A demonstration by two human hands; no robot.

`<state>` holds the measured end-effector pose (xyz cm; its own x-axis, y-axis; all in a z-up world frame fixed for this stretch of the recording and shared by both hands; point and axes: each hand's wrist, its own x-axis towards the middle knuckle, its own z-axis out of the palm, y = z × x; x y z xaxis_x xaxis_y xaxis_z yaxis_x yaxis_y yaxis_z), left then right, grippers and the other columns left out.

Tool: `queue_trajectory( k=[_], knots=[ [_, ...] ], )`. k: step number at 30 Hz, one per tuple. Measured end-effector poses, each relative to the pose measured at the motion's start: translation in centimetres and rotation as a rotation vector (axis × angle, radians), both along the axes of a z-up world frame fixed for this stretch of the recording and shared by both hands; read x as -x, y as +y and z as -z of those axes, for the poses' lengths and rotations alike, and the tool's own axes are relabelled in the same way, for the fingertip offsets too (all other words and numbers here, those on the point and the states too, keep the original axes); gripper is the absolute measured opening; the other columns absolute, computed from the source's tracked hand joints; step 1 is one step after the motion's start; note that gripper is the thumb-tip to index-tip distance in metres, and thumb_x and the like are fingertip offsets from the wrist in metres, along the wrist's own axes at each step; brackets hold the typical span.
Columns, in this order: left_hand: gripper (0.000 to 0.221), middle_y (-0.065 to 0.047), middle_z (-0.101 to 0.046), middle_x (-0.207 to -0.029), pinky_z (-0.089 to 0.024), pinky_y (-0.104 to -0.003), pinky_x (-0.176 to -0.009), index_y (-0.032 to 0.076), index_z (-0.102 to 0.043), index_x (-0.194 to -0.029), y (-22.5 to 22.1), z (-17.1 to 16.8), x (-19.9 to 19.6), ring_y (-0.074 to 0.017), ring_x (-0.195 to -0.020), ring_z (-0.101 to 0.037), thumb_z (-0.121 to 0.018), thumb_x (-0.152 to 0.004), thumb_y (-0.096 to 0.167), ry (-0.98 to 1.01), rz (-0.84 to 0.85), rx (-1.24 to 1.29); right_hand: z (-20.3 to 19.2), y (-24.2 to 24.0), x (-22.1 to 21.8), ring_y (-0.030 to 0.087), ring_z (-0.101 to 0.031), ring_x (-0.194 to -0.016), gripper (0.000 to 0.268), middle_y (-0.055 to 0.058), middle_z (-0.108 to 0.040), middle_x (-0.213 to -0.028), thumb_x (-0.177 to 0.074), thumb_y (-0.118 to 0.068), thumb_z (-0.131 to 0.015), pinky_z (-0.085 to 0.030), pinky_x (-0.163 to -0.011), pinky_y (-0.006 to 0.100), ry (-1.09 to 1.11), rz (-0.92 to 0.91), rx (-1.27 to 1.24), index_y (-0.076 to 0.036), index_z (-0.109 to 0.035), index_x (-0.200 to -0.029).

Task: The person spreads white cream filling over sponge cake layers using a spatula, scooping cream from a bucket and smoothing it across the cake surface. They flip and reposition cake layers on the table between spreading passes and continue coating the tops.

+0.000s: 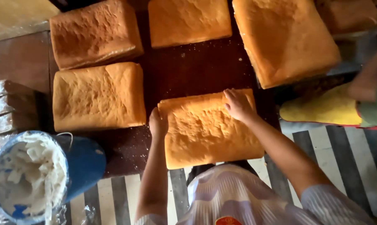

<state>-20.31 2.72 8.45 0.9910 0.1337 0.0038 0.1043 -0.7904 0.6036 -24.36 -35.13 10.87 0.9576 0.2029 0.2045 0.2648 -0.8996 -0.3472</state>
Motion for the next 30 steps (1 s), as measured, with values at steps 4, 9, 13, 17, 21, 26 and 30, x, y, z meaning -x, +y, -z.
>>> queue_trajectory(
  k=[4, 9, 13, 17, 21, 26, 30],
  knots=[
    [0.04, -0.021, -0.068, -0.119, -0.057, -0.049, -0.089, -0.001, -0.06, -0.133, -0.4, 0.6, -0.6, -0.0357, -0.106, -0.068, -0.057, -0.106, 0.028, 0.197, -0.039, 0.036, 0.5, 0.5, -1.8, 0.03, -0.063, -0.116, 0.047, 0.014, -0.067, -0.124, -0.096, -0.019, -0.07, -0.047, -0.107, 0.047, 0.201, -0.058, 0.142, 0.001, -0.058, -0.137],
    [0.042, -0.015, -0.071, -0.114, -0.06, -0.04, -0.082, 0.002, -0.064, -0.13, -0.1, -3.4, 1.4, -0.0256, -0.096, -0.07, -0.067, -0.094, 0.022, 0.157, -0.052, 0.186, 1.2, 0.0, 0.0, 0.028, -0.066, -0.117, 0.038, 0.009, -0.071, -0.121, -0.092, -0.021, -0.072, -0.046, -0.113, 0.047, -0.036, -0.106, 0.065, -0.005, -0.063, -0.126],
    [0.041, -0.014, -0.071, -0.11, -0.061, -0.035, -0.078, 0.002, -0.064, -0.131, 1.1, -3.3, 3.0, -0.0232, -0.09, -0.07, -0.067, -0.095, 0.019, 0.022, 0.039, 0.235, -0.5, -0.3, 1.5, 0.026, -0.066, -0.111, 0.033, 0.007, -0.071, -0.117, -0.092, -0.017, -0.072, -0.043, -0.113, 0.05, 0.045, -0.042, 0.068, -0.009, -0.065, -0.124],
    [0.04, -0.016, -0.071, -0.113, -0.059, -0.037, -0.078, 0.001, -0.064, -0.13, 1.5, -0.7, 0.9, -0.0239, -0.091, -0.07, -0.069, -0.096, 0.021, 0.071, 0.057, 0.176, -0.7, 0.0, 1.3, 0.026, -0.064, -0.12, 0.04, 0.009, -0.069, -0.131, -0.095, -0.019, -0.068, -0.043, -0.11, 0.047, 0.09, -0.051, 0.062, -0.008, -0.063, -0.133],
    [0.034, -0.012, -0.071, -0.115, -0.063, -0.035, -0.081, 0.002, -0.064, -0.128, 1.4, 0.9, -0.6, -0.0214, -0.093, -0.072, -0.065, -0.102, 0.024, 0.129, 0.087, 0.162, 2.2, -0.2, 0.0, 0.028, -0.061, -0.122, 0.048, 0.011, -0.066, -0.132, -0.094, -0.029, -0.069, -0.042, -0.11, 0.049, 0.179, -0.036, 0.188, -0.007, -0.061, -0.135],
    [0.048, -0.016, -0.072, -0.107, -0.06, -0.041, -0.078, 0.0, -0.061, -0.129, 0.5, -2.0, -0.1, -0.0268, -0.09, -0.071, -0.076, -0.088, 0.021, 0.277, 0.029, 0.194, 1.7, 0.4, -0.9, 0.029, -0.058, -0.129, 0.057, 0.013, -0.064, -0.136, -0.089, -0.036, -0.073, -0.041, -0.112, 0.049, 0.184, -0.1, 0.185, -0.004, -0.059, -0.134],
    [0.042, -0.012, -0.072, -0.11, -0.065, -0.034, -0.073, 0.001, -0.058, -0.13, -0.2, -2.8, 1.6, -0.0226, -0.087, -0.073, -0.071, -0.093, 0.018, 0.217, 0.017, 0.357, 0.7, 1.5, -2.6, 0.033, -0.057, -0.127, 0.059, 0.013, -0.064, -0.133, -0.089, -0.038, -0.075, -0.04, -0.11, 0.052, 0.24, -0.113, 0.112, -0.005, -0.059, -0.135]
  ],
)
